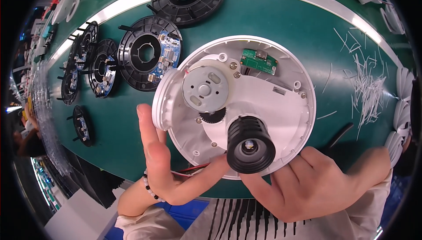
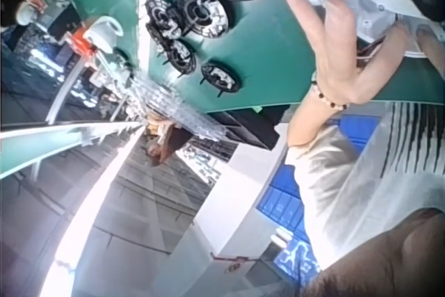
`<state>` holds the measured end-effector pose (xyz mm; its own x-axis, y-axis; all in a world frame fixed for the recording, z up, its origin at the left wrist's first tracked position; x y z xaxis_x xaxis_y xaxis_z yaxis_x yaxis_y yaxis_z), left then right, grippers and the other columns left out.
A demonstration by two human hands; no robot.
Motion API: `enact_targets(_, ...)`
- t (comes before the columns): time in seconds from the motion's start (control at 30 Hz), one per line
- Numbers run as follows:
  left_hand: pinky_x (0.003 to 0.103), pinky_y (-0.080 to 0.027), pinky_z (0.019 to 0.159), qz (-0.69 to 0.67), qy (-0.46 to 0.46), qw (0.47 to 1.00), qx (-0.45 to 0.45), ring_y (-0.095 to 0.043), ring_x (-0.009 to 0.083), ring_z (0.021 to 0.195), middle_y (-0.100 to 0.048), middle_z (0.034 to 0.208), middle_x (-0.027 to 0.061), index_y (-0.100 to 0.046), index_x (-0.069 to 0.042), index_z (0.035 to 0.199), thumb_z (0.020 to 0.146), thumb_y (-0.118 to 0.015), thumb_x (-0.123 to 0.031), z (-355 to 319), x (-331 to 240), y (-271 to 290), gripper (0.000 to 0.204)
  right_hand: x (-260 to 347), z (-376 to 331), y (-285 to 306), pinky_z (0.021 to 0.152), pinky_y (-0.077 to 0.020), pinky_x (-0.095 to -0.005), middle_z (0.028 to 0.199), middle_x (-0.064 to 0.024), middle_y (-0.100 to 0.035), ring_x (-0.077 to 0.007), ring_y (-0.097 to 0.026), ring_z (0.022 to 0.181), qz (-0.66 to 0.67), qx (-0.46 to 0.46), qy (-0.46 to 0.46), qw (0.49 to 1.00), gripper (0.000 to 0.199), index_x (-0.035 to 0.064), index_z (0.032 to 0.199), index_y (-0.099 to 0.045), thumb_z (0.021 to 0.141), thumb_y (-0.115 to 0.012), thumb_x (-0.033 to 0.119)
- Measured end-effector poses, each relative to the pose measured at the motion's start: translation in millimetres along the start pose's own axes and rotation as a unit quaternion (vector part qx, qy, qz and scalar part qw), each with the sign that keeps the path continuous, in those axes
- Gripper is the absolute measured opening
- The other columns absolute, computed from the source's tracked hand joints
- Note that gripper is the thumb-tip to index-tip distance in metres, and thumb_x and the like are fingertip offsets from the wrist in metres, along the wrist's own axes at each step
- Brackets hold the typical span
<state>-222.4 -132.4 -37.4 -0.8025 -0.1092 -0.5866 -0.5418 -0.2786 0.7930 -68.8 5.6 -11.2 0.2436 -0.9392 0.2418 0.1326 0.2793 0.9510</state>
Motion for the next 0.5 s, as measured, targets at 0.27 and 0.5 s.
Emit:
enact_targets(0.27,0.054,-0.027,0.091,-0.009,-0.003,1.000,0.012,-0.017,0.0450,0.121,0.003,0.134,0.0254,-0.016,-0.019,0.125,0.063,-0.067,0.000,-1,-1,0,0.083,-1,0,-3,0.040,-0.0201,-0.0214,0.047,0.0052,-0.031,-0.0069,-0.030,0.041,-0.016,-0.017,0.011,1.000,0.033,0.0007,0.092,-0.058,0.062,-0.049,0.010)
enact_targets(0.5,0.054,-0.029,0.091,0.061,-0.089,0.994,-0.008,-0.014,0.0478,0.121,0.008,0.135,0.0256,-0.014,-0.022,0.132,0.064,-0.068,-0.001,8,-7,3,0.089,-12,3,0,0.039,-0.0247,-0.0212,0.045,0.0013,-0.034,-0.0094,-0.034,0.041,-0.088,-0.131,0.040,0.987,0.018,-0.0024,0.072,-0.054,0.058,-0.052,0.010)
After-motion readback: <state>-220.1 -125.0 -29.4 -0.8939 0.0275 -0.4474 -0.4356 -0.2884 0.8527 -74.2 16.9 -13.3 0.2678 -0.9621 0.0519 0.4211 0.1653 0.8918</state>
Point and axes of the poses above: each hand's wrist, its own z-axis towards the middle knuckle, its own y-axis out of the back of the hand, x = y × z, the point moved 1 cm from there along z, towards the middle knuckle
